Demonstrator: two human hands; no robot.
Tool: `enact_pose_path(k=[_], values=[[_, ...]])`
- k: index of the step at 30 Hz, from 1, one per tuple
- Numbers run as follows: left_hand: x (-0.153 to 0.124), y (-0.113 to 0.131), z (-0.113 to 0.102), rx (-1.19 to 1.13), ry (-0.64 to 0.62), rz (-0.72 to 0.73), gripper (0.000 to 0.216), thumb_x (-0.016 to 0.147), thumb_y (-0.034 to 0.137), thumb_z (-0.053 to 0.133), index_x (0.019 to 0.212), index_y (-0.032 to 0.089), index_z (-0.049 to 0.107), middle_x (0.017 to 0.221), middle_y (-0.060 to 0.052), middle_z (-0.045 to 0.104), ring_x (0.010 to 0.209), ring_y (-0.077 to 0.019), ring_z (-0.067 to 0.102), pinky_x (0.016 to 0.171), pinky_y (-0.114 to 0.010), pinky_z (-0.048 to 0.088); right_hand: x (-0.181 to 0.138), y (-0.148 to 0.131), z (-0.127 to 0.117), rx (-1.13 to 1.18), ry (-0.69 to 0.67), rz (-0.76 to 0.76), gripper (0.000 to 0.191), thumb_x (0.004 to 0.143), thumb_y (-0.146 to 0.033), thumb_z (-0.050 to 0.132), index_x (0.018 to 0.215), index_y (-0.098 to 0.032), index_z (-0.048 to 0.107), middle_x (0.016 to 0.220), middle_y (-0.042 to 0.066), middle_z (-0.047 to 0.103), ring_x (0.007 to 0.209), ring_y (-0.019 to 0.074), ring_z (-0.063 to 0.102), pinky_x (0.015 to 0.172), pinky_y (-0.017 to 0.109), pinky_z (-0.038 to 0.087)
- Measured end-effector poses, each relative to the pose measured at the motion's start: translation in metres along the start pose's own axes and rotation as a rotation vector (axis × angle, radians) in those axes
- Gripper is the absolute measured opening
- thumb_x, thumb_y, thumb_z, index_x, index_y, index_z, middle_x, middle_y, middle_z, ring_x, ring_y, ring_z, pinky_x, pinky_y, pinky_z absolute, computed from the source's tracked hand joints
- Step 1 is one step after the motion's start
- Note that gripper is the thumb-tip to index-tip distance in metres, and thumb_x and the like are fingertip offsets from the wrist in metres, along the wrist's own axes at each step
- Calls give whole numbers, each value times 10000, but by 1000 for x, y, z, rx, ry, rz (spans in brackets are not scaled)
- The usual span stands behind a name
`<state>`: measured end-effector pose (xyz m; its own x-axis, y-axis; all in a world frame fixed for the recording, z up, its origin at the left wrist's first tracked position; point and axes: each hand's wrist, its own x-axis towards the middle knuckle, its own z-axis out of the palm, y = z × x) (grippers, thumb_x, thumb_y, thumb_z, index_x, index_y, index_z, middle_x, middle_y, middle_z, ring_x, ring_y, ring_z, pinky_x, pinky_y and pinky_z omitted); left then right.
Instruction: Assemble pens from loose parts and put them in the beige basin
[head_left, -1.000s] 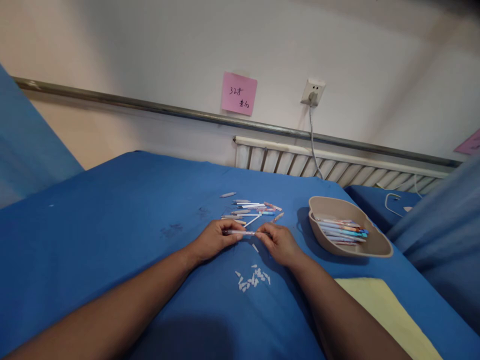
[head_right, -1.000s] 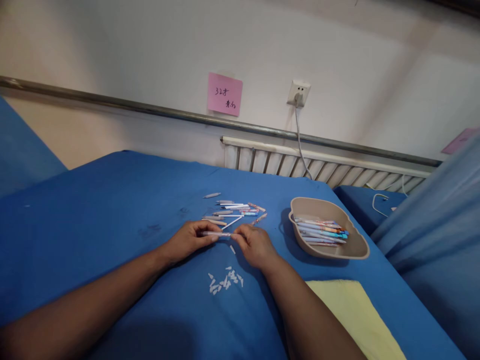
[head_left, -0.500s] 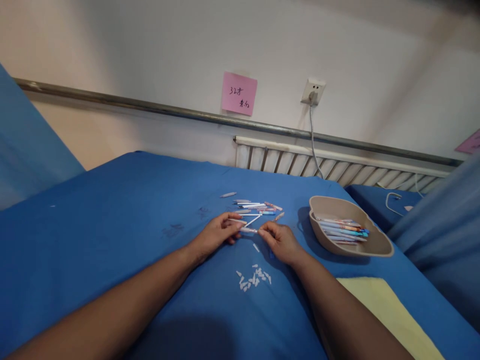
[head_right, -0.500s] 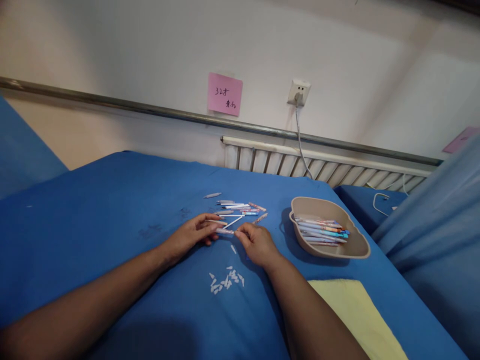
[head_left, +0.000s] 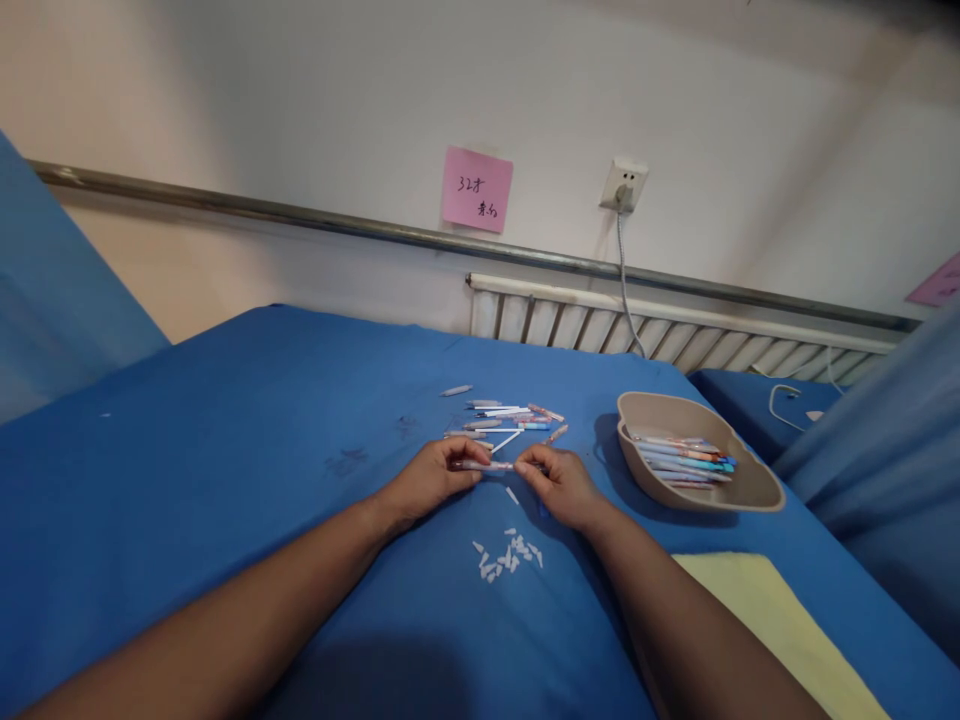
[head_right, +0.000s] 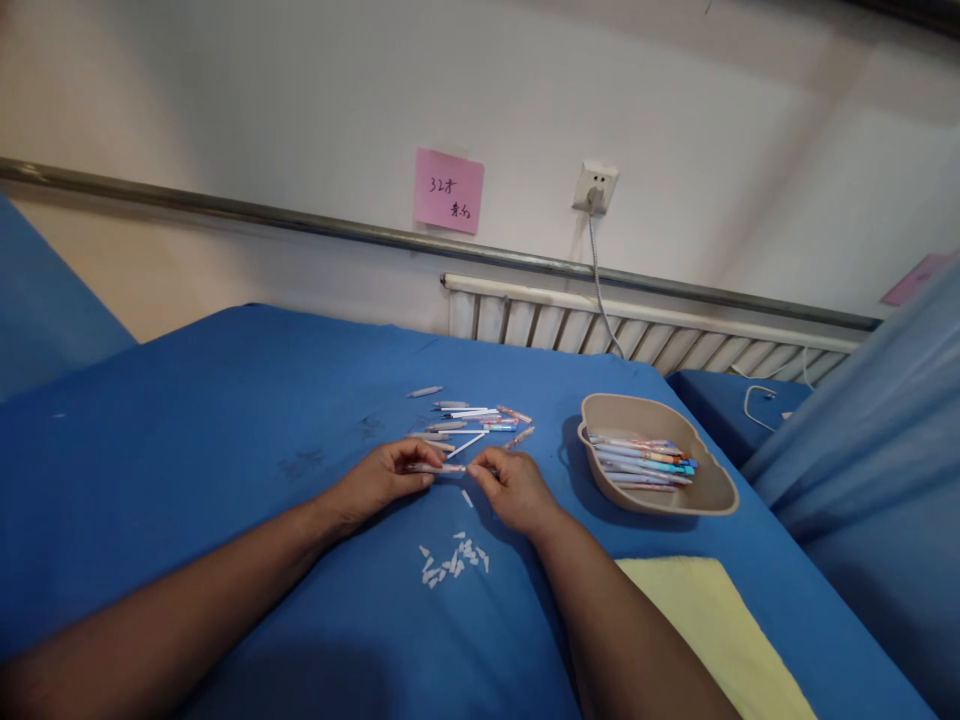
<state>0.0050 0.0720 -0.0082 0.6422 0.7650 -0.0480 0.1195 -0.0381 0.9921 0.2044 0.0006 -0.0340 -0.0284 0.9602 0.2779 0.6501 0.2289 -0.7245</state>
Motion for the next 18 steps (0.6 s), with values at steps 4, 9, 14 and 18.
enact_pose_path(k=[4, 9, 14, 18], values=[[1, 2, 2, -41, 40, -43, 417, 668, 387, 696, 989, 144, 589, 855, -50, 649, 725, -142, 589, 634, -250, 460, 0, 1, 0, 29, 14, 13, 200, 836, -333, 508, 783, -188, 635, 661, -13, 611, 621, 118, 532, 582, 214, 380], [3, -2, 2, -12, 3, -74, 316, 678, 412, 678, 800, 132, 596, 673, 6, 605, 545, -87, 517, 549, -223, 427, 2, 2, 3, 216, 39, 74, 181, 800, -352, 542, 814, -193, 628, 716, -3, 617, 632, 121, 537, 582, 224, 415], [4, -2, -3, -43, 67, -83, 353, 652, 373, 711, 887, 128, 613, 656, 16, 592, 561, -91, 517, 560, -220, 418, 7, 7, 8, 569, 93, 138, 267, 723, -378, 622, 921, -206, 570, 684, -30, 574, 557, 106, 517, 535, 224, 431], [4, -1, -4, -34, 73, -85, 369, 630, 366, 725, 896, 133, 617, 689, 11, 609, 563, -92, 516, 561, -221, 412, 6, 4, 3, 412, 112, 85, 216, 748, -351, 618, 898, -200, 586, 731, -13, 608, 619, 118, 553, 580, 230, 436]])
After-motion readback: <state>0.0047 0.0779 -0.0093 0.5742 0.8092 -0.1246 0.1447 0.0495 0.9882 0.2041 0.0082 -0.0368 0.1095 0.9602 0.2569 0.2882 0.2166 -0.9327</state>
